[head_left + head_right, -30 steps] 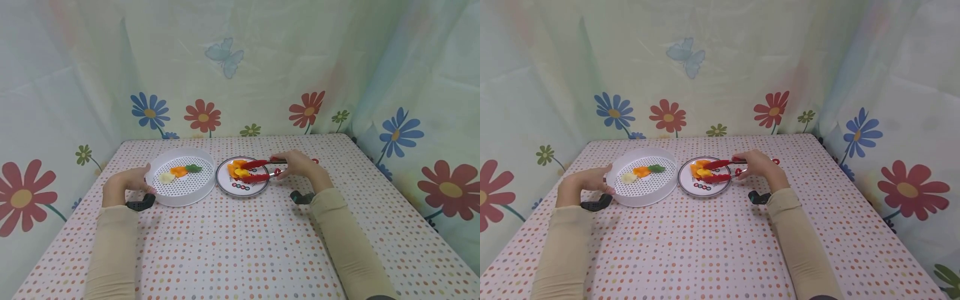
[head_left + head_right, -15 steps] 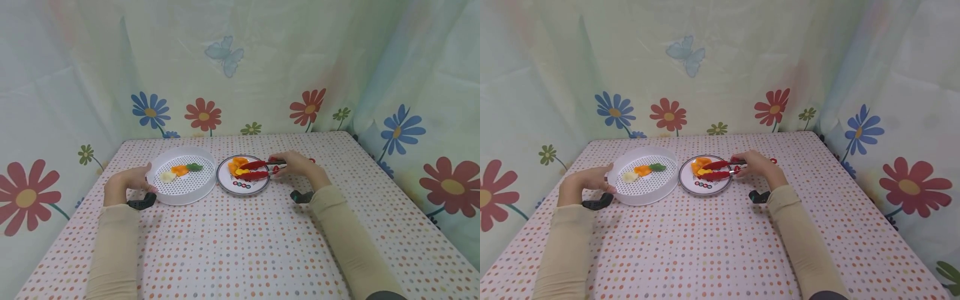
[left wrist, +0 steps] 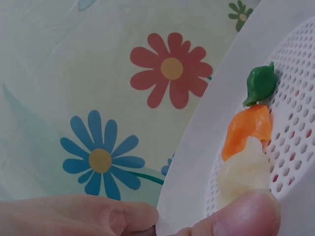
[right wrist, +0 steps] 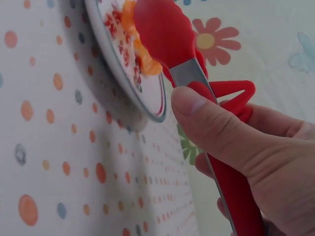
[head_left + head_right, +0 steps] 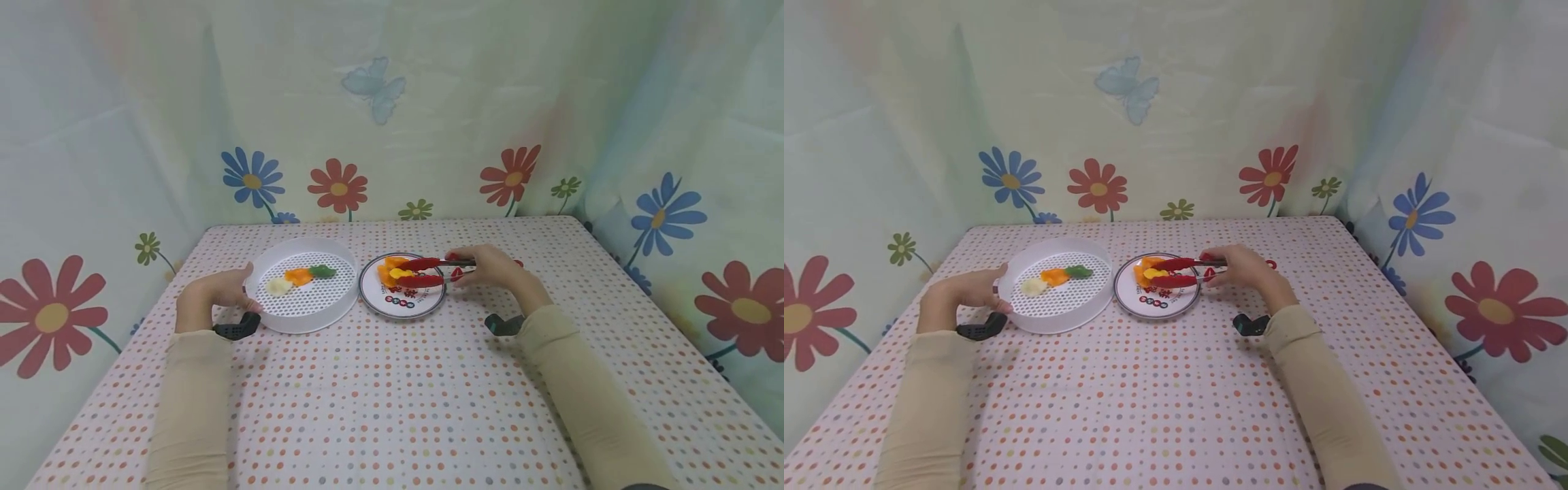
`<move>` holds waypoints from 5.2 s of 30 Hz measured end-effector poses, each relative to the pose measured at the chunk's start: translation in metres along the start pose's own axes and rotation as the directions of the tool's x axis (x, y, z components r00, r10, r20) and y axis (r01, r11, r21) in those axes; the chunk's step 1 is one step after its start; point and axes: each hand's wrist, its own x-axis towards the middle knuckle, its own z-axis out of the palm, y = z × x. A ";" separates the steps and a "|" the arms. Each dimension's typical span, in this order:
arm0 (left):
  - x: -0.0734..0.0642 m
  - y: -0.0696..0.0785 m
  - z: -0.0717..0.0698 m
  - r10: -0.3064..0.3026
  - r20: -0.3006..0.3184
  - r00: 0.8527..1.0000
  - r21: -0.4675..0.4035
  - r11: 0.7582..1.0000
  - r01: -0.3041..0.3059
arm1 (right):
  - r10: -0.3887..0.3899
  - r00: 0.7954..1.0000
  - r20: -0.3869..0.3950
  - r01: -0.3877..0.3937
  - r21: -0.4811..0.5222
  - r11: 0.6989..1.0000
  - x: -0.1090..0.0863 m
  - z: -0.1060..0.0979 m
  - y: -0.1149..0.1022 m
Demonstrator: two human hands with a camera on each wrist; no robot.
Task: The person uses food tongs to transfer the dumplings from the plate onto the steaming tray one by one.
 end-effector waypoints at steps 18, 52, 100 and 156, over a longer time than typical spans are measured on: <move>-0.001 0.008 0.002 -0.026 0.003 1.000 -0.013 1.000 0.026 | -0.071 0.995 -0.074 0.060 -0.132 0.989 0.007 -0.008 -0.082; 0.000 0.006 0.000 -0.040 -0.006 0.999 0.045 0.998 0.040 | -0.297 0.953 0.061 0.300 -0.331 0.895 0.056 0.032 -0.190; -0.002 0.003 0.000 -0.005 0.005 1.000 0.026 1.000 0.005 | -0.213 0.972 0.098 0.232 -0.274 0.933 0.056 0.031 -0.199; 0.001 0.000 0.001 -0.013 -0.008 1.000 0.040 0.999 0.013 | 0.119 0.993 -0.026 -0.121 -0.132 0.984 -0.014 -0.005 -0.063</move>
